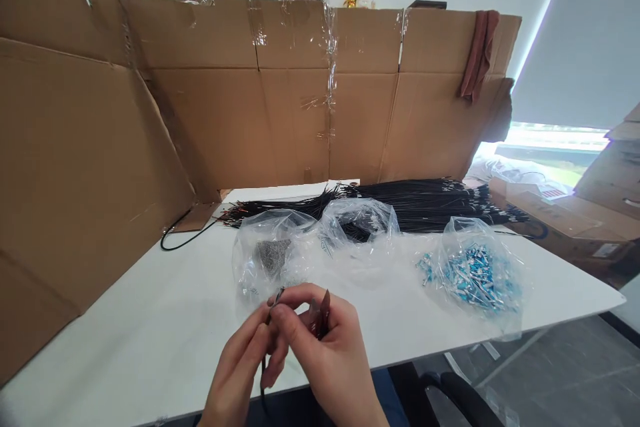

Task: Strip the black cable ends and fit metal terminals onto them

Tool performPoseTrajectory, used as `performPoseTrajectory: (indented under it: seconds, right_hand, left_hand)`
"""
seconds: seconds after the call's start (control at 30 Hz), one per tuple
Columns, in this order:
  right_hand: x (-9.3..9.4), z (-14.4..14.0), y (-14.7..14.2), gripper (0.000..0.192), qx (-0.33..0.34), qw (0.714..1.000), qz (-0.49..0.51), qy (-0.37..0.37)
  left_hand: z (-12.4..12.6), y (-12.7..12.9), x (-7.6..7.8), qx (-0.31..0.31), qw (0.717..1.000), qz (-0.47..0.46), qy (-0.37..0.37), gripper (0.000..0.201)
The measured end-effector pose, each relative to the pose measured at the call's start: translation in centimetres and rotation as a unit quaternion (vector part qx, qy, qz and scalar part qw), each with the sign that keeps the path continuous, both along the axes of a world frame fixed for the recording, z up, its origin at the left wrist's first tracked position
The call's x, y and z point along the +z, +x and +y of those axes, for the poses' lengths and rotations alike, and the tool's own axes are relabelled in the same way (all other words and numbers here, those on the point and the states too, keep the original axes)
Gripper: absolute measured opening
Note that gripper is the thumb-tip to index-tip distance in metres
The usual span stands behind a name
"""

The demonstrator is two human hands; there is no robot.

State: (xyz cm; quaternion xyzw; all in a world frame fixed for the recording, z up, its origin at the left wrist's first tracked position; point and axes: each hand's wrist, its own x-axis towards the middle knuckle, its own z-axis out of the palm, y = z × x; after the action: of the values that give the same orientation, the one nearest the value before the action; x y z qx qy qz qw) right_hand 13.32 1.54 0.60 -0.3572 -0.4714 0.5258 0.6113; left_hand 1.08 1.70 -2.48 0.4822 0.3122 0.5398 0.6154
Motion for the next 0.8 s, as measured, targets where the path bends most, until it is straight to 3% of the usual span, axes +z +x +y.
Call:
performPoseTrajectory:
  seconds: [0.07, 0.1, 0.2, 0.3, 0.47, 0.57, 0.8]
  right_hand:
    - [0.2, 0.4, -0.1, 0.026, -0.019, 1.000, -0.005, -0.014]
    - [0.3, 0.6, -0.2, 0.026, -0.026, 0.999, -0.010, -0.018]
    - [0.3, 1.6, -0.5, 0.027, -0.031, 0.999, -0.037, -0.016]
    - [-0.4, 2.7, -0.8, 0.029, -0.032, 0.998, -0.048, -0.027]
    - [-2.5, 4.1, -0.5, 0.031, -0.011, 0.996, -0.022, -0.087]
    - [-3.3, 4.5, 0.0, 0.033, 0.013, 0.994, 0.001, -0.110]
    - [-4.0, 5.5, 0.2, 0.038, 0.040, 0.990, 0.004, -0.137]
  left_hand:
    - [-0.5, 0.5, 0.0, 0.184, 0.974, 0.115, 0.060, 0.020]
    - [-0.7, 0.7, 0.1, 0.239, 0.955, 0.155, 0.081, 0.018]
    - [-0.6, 0.8, 0.0, 0.262, 0.942, 0.198, 0.071, 0.013]
    - [0.3, 0.4, -0.3, 0.201, 0.962, 0.184, 0.003, 0.022]
    - [2.3, -0.4, -1.2, 0.026, 0.993, 0.087, -0.076, 0.046]
    - [3.1, -0.7, -1.6, -0.053, 0.989, 0.027, -0.132, 0.044]
    - [4.4, -1.3, -2.4, -0.153, 0.956, -0.126, -0.217, 0.039]
